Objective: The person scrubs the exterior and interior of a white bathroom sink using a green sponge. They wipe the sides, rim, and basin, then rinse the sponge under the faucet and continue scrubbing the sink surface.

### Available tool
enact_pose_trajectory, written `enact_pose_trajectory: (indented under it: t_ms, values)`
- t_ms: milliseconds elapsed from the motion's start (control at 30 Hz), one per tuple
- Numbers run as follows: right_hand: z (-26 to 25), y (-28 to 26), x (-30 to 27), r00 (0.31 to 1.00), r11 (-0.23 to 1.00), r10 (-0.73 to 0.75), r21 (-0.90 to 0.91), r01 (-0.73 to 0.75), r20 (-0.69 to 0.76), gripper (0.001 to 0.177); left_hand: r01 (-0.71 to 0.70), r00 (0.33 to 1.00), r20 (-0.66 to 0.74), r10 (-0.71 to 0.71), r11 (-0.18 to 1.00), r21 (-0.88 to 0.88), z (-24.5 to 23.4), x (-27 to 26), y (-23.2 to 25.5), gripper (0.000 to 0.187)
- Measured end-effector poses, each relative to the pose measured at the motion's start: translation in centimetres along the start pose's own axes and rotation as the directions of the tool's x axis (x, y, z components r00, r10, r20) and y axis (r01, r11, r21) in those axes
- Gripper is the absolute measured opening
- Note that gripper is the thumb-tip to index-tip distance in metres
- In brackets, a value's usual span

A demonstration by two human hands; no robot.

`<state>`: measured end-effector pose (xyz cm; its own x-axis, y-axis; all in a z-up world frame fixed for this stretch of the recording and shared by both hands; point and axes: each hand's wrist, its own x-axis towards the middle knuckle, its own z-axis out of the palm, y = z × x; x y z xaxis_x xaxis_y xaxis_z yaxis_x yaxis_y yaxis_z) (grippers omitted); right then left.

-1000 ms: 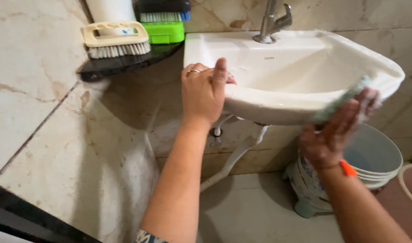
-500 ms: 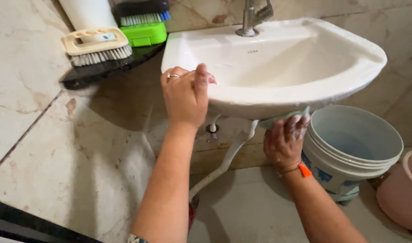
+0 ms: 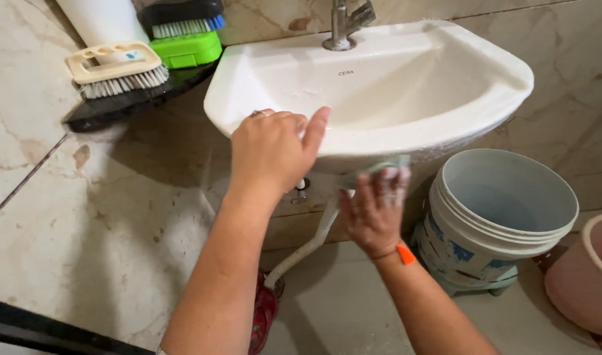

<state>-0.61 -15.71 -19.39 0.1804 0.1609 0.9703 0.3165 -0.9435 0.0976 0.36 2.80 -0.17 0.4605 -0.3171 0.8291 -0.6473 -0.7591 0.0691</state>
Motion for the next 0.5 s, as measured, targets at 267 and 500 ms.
enact_pose_trajectory:
  t_ms: [267, 500]
  values:
    - [-4.8, 5.7, 5.0, 0.880, 0.890, 0.423, 0.283, -0.358, -0.217, 0.055, 0.044, 0.933, 0.355, -0.061, 0.998, 0.054, -0.5, 2.1, 2.2, 0.062]
    - [-9.8, 0.2, 14.7, 0.970, 0.971, 0.234, -0.056, -0.231, 0.059, 0.017, 0.081, 0.911, 0.399, -0.101, 0.995, 0.065, -0.2, 2.5, 3.1, 0.062]
